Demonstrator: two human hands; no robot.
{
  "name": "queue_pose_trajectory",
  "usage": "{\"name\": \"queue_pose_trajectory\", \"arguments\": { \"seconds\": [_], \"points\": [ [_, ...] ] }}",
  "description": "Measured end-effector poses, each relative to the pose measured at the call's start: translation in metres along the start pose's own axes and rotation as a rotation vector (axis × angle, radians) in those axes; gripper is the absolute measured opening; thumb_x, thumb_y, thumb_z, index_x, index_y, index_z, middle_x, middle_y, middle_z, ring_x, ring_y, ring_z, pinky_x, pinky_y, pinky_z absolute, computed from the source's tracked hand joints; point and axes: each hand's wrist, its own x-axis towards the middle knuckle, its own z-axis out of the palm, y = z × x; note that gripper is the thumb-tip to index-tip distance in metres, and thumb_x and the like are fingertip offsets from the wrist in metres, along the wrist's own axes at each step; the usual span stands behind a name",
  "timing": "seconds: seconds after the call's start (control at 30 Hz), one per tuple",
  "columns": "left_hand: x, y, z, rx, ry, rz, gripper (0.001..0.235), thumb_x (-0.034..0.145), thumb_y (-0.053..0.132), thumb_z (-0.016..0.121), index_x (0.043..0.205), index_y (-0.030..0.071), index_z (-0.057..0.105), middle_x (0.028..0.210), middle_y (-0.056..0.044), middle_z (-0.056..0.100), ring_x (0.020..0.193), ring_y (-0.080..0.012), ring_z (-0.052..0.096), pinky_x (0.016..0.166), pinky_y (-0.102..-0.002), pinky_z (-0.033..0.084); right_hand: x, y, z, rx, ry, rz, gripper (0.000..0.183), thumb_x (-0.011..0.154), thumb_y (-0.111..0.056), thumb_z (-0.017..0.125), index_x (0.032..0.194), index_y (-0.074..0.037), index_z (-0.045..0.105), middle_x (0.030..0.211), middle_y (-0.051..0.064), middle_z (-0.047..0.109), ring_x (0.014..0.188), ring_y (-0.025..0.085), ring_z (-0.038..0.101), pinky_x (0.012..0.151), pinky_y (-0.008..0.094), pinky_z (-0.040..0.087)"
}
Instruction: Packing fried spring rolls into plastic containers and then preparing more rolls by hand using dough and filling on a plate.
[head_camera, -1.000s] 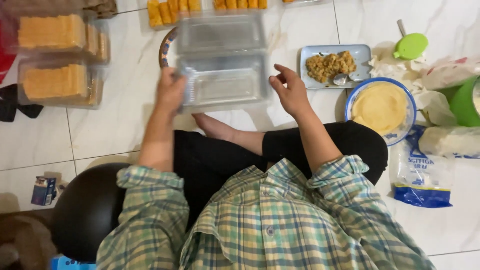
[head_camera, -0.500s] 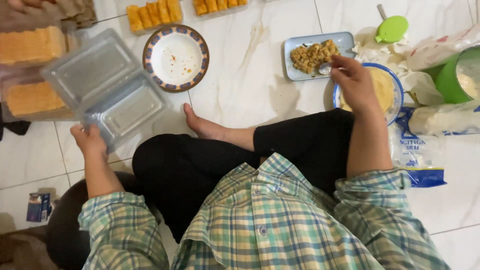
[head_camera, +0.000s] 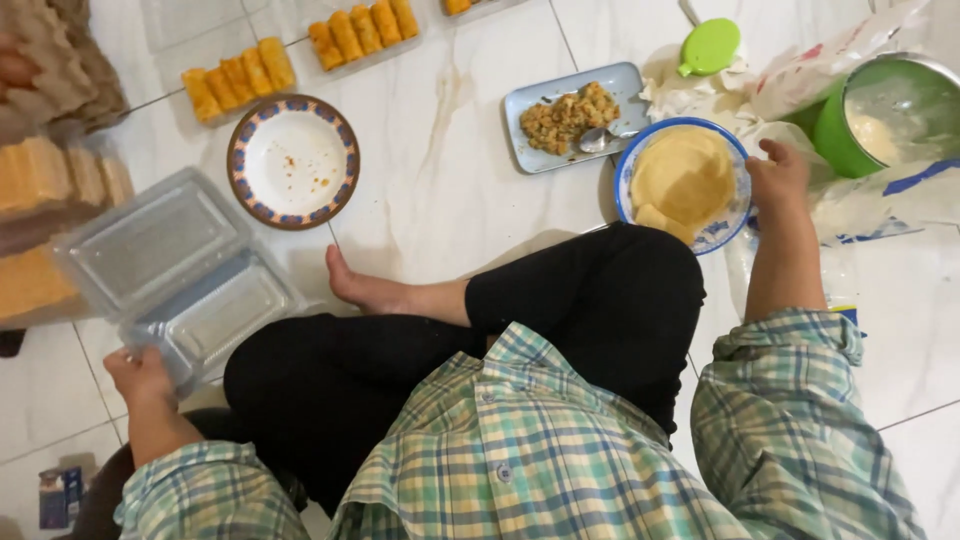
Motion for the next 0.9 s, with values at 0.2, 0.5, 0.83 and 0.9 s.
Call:
{"name": "queue_pose_trajectory", "arguments": {
  "seconds": [0.2,0.5,0.83,0.9],
  "points": [
    [0.039,-0.043,0.023,0.180,0.159,-0.058,0.028,0.106,0.031,0.064,0.122,0.012,0.052,0.121,-0.020,0.065,0.105,-0.0396,0.064,0.088,-0.047,0.050,0.020,0.025,0.009,0.088,0.090,-0.123,0.042,0.094,-0.013,0.067,0.136,-0.011,0.066,0.141,0.010,0.061,0.128,0.025,0.058,0.106,0.038,0.045],
    [-0.068,0.114,0.028,0.023,0.276,0.184,0.058,0.102,0.006,0.073,0.151,0.002,0.042,0.150,-0.021,0.041,0.137,-0.0401,0.048,0.113,-0.046,0.041,-0.032,-0.015,0.002,0.139,0.045,-0.063,0.042,0.103,-0.011,0.062,0.145,-0.010,0.058,0.112,0.009,0.062,0.105,0.023,0.063,0.090,0.039,0.055],
    [-0.293,0.327,0.196,-0.132,-0.192,1.243,0.053,0.094,-0.005,0.080,0.139,-0.015,0.053,0.137,-0.037,0.052,0.138,-0.0516,0.040,0.118,-0.059,0.030,0.059,0.098,0.022,0.018,0.207,-0.339,0.045,0.092,-0.013,0.080,0.135,-0.008,0.070,0.122,0.019,0.056,0.110,0.042,0.065,0.093,0.049,0.055],
    [-0.351,0.352,0.234,-0.193,-0.380,1.616,0.051,0.087,0.002,0.080,0.134,0.000,0.060,0.136,-0.032,0.056,0.132,-0.0519,0.051,0.111,-0.058,0.042,0.080,0.109,0.023,-0.119,0.188,-0.296,0.043,0.095,-0.012,0.073,0.137,-0.002,0.069,0.145,0.030,0.039,0.129,0.054,0.053,0.109,0.057,0.047]
  ]
}}
